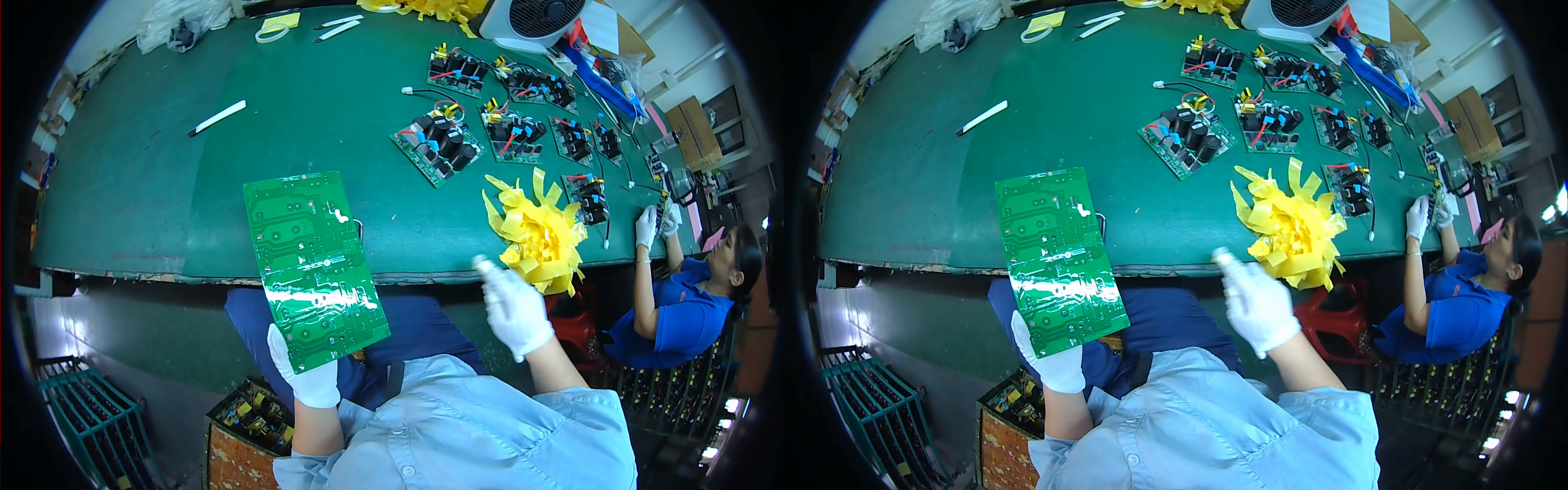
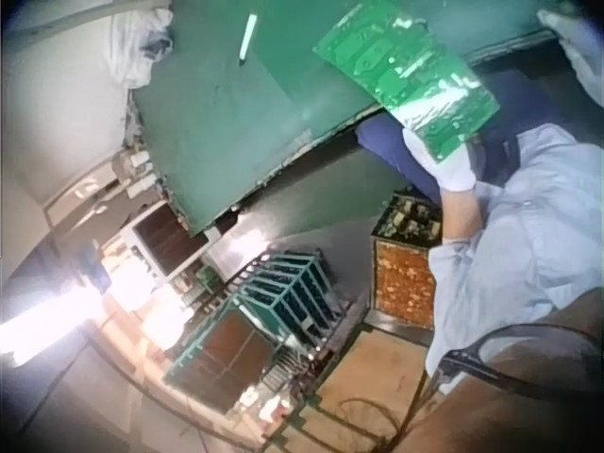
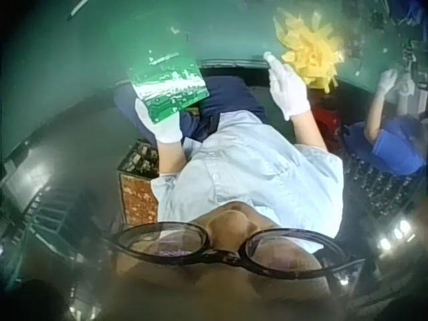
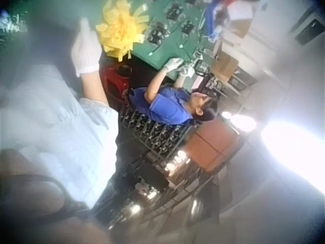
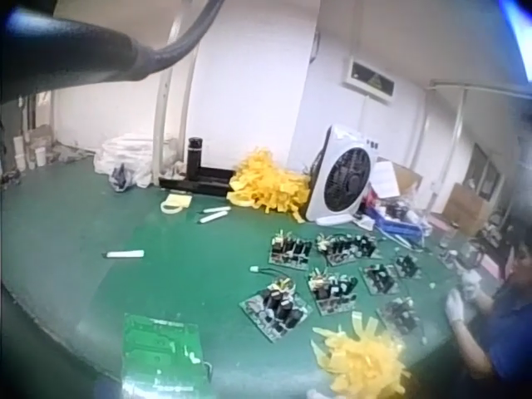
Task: The person assembles electronic components onto printed circuit boards by hand, using a marker to aid in the process.
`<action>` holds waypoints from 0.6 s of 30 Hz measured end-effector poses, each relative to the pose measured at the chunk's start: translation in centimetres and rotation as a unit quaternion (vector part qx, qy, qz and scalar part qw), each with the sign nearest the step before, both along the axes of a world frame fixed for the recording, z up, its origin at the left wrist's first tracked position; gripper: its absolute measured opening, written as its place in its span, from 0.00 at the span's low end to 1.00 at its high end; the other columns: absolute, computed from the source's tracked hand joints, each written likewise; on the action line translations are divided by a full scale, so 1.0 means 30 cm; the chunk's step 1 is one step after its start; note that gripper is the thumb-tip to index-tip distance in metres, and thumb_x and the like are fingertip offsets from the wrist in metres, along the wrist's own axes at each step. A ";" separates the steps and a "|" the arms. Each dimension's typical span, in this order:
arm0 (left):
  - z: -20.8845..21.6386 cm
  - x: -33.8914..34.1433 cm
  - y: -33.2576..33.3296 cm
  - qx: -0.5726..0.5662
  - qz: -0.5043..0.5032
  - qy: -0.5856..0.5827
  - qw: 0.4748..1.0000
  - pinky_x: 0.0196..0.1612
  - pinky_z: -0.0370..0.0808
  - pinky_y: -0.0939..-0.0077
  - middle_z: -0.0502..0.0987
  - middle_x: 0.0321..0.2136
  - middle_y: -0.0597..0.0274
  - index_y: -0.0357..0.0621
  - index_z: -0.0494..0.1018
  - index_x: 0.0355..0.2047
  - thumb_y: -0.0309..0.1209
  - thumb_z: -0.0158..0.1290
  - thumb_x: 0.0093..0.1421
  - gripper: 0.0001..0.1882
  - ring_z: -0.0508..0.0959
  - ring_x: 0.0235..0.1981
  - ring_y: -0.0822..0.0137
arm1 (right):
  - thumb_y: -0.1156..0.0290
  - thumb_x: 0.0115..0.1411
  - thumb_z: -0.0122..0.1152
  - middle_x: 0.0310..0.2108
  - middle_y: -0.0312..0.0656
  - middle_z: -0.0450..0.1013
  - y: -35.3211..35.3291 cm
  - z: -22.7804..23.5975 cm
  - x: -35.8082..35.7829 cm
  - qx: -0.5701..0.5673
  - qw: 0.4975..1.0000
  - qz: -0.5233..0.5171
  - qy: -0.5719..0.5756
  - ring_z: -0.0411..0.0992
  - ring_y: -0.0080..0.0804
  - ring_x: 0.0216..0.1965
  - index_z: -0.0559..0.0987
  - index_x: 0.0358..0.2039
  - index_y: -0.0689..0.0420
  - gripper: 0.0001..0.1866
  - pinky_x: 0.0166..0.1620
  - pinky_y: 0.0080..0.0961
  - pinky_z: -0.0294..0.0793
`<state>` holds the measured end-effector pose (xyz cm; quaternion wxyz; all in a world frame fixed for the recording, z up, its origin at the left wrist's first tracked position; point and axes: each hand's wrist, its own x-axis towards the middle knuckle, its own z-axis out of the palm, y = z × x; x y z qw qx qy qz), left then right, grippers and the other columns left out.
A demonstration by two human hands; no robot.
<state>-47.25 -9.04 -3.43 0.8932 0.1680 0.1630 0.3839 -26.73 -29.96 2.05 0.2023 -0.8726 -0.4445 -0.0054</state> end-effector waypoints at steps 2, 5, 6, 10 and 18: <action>0.005 0.006 0.007 -0.028 -0.035 -0.014 0.999 0.60 0.58 0.53 0.62 0.59 0.58 0.48 0.57 0.62 0.56 0.39 0.62 0.34 0.63 0.58 0.55 | 0.74 0.56 0.51 0.27 0.50 0.71 -0.063 0.022 0.021 -0.042 0.994 -0.095 -0.038 0.71 0.48 0.27 0.71 0.53 0.52 0.21 0.29 0.38 0.71; 0.010 0.005 0.008 -0.019 -0.039 -0.033 0.999 0.61 0.56 0.53 0.59 0.61 0.58 0.49 0.54 0.63 0.59 0.38 0.61 0.37 0.61 0.59 0.55 | 0.74 0.57 0.49 0.31 0.53 0.72 -0.058 0.015 0.025 -0.137 0.976 -0.168 -0.020 0.72 0.51 0.28 0.68 0.55 0.58 0.22 0.33 0.40 0.72; 0.013 0.008 0.010 -0.028 -0.050 -0.040 0.998 0.62 0.55 0.53 0.58 0.61 0.58 0.49 0.52 0.64 0.60 0.38 0.61 0.39 0.60 0.60 0.55 | 0.73 0.57 0.48 0.32 0.55 0.72 -0.061 -0.038 0.022 -0.181 0.971 -0.151 -0.031 0.72 0.52 0.28 0.66 0.55 0.59 0.23 0.34 0.41 0.72; -0.030 -0.014 0.030 0.016 -0.080 -0.012 0.997 0.62 0.55 0.52 0.57 0.61 0.57 0.50 0.52 0.64 0.60 0.38 0.61 0.38 0.60 0.60 0.54 | 0.74 0.58 0.45 0.35 0.59 0.72 -0.066 -0.046 0.028 -0.222 0.965 -0.124 0.062 0.73 0.54 0.32 0.56 0.61 0.62 0.29 0.36 0.41 0.72; -0.033 -0.034 0.074 0.034 -0.083 -0.013 0.996 0.57 0.62 0.52 0.66 0.54 0.50 0.40 0.58 0.59 0.42 0.43 0.60 0.29 0.67 0.54 0.52 | 0.69 0.59 0.48 0.39 0.56 0.72 -0.009 -0.103 -0.144 -0.020 0.972 0.057 0.227 0.72 0.52 0.32 0.43 0.65 0.62 0.38 0.35 0.39 0.73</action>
